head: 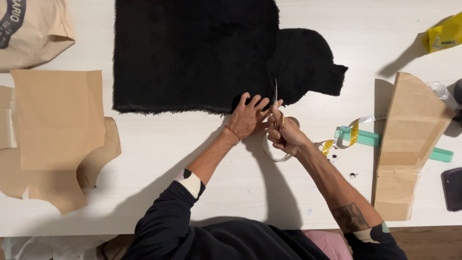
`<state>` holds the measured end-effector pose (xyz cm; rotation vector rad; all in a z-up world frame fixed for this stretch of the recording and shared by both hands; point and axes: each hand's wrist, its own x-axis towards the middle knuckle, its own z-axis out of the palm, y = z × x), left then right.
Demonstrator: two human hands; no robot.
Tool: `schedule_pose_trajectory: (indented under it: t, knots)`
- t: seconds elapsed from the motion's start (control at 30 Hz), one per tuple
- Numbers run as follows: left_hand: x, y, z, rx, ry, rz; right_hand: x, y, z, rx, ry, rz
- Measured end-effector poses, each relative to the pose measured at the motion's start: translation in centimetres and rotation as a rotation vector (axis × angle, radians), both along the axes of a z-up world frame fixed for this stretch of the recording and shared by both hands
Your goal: Cutting pieces of black fabric using patterns and a pair of scissors.
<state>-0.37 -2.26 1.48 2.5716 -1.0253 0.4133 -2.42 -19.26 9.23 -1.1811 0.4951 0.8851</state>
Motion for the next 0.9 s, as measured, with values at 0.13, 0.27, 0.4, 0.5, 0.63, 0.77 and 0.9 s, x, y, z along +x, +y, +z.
schedule_pose_trajectory:
  t: [0.13, 0.27, 0.4, 0.5, 0.63, 0.77, 0.9]
  knots:
    - [0.2, -1.0, -1.1, 0.087, 0.082, 0.097, 0.0, 0.0, -0.7, 0.020, 0.007, 0.022]
    - [0.2, -0.8, -1.6, 0.134, 0.170, 0.082, 0.4, 0.1, -1.9, -0.004, -0.035, 0.013]
    - [0.0, -0.7, -2.0, 0.113, 0.165, 0.075, 1.1, -0.1, -2.4, -0.031, -0.064, 0.045]
    - [-0.2, -0.6, -2.6, 0.075, 0.125, 0.078, 1.2, -0.3, -3.4, -0.061, -0.053, 0.061]
    - [0.3, -0.3, -1.8, 0.166, 0.132, 0.065, 3.0, 0.6, -0.8, -0.037, -0.007, -0.005]
    - [0.2, -0.3, -1.7, 0.143, 0.204, 0.041, 4.2, 0.4, -1.6, -0.072, 0.036, -0.009]
    - [-0.2, -0.3, -2.6, 0.134, 0.188, 0.057, 4.6, -0.2, -3.3, -0.022, 0.001, 0.018]
